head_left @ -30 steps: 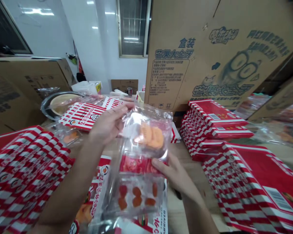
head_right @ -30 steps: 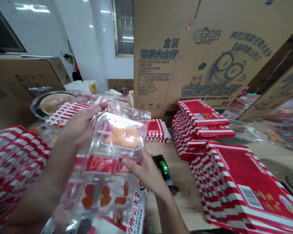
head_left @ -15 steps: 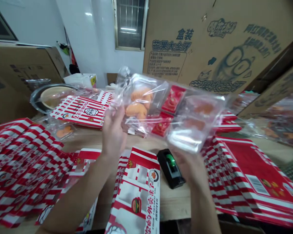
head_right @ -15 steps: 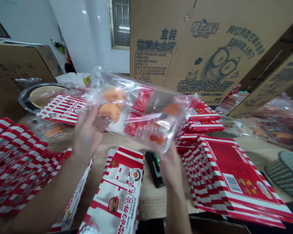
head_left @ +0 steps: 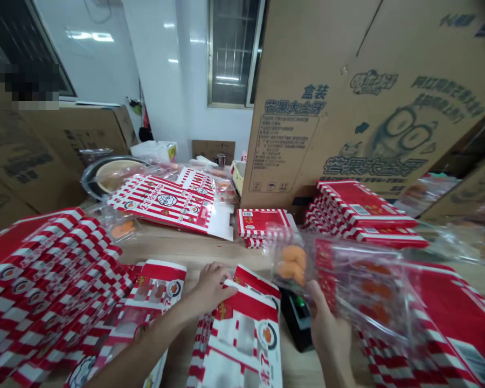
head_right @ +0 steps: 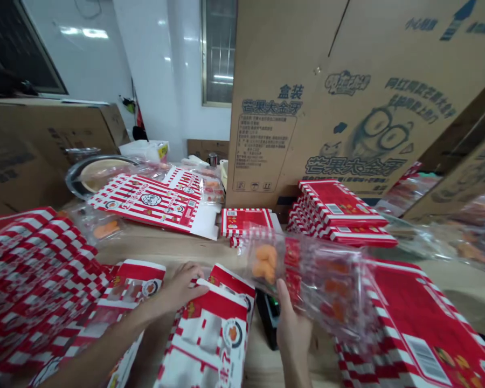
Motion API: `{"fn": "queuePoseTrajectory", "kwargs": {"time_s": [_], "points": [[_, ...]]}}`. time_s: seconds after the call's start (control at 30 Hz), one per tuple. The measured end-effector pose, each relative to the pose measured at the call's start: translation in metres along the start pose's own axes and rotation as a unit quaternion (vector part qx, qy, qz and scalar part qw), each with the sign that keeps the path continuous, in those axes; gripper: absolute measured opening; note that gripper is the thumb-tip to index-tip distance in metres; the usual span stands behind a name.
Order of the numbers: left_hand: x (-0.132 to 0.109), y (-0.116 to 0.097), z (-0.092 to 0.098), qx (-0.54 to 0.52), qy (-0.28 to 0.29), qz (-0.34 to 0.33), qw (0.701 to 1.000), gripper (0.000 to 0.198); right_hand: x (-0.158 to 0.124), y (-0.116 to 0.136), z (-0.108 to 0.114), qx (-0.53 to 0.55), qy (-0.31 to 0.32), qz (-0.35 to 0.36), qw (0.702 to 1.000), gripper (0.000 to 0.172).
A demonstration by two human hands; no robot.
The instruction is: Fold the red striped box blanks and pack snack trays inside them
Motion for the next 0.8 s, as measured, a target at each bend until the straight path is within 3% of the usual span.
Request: {"fn": "queuePoseTrajectory", "kwargs": {"time_s": [0.07,0.17,0.23,0.37,0.5,0.57,0.67,0.73,0.8], "points": [[-0.011,-0.009,-0.002,-0.078,0.042,-0.012,0.996,0.011,-0.004,-0.008,-0.005,0.054,0.002,-0.026,0.998,0.031],[-0.026,-0.019,-0.006,-0.228,0.096,-0.02,0.969,0.013,-0.019,-0.017,-0.023,0.165,0.113,-0.19,0.961,0.026],[-0.033,-0.019,-0.006,-0.258,0.064,-0.012,0.964,0.014,-0.03,-0.017,-0.029,0.172,0.177,-0.282,0.927,0.027],[-0.045,-0.012,-0.008,-0.259,-0.01,0.007,0.966,0.013,-0.038,-0.005,-0.021,0.146,0.226,-0.319,0.909,0.02],[-0.053,-0.007,-0.011,-0.315,-0.041,0.063,0.946,0.022,-0.029,0.012,-0.017,0.122,0.28,-0.305,0.902,0.019],[-0.053,-0.007,-0.009,-0.304,-0.025,0.072,0.949,0.018,-0.023,0.018,-0.019,0.088,0.329,-0.29,0.894,0.024],[-0.049,-0.012,-0.001,-0.23,0.031,0.024,0.972,0.025,-0.018,0.021,-0.029,0.016,0.406,-0.276,0.871,0.037],[-0.047,-0.018,0.006,-0.189,0.072,-0.028,0.979,0.03,-0.012,0.024,-0.04,-0.003,0.416,-0.214,0.884,0.04],[-0.049,-0.025,0.009,-0.177,0.131,-0.07,0.973,0.029,0.0,0.034,-0.051,-0.003,0.367,-0.08,0.927,0.042]]}}
Point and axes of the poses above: each hand's wrist, its own x-axis towards the middle knuckle, its own z-axis out of the back of the hand, y = z × x, the point moved 4 cm from there along x, towards the middle knuckle, and after that the axes turned 15 degrees about x, right-handed, at the moved point
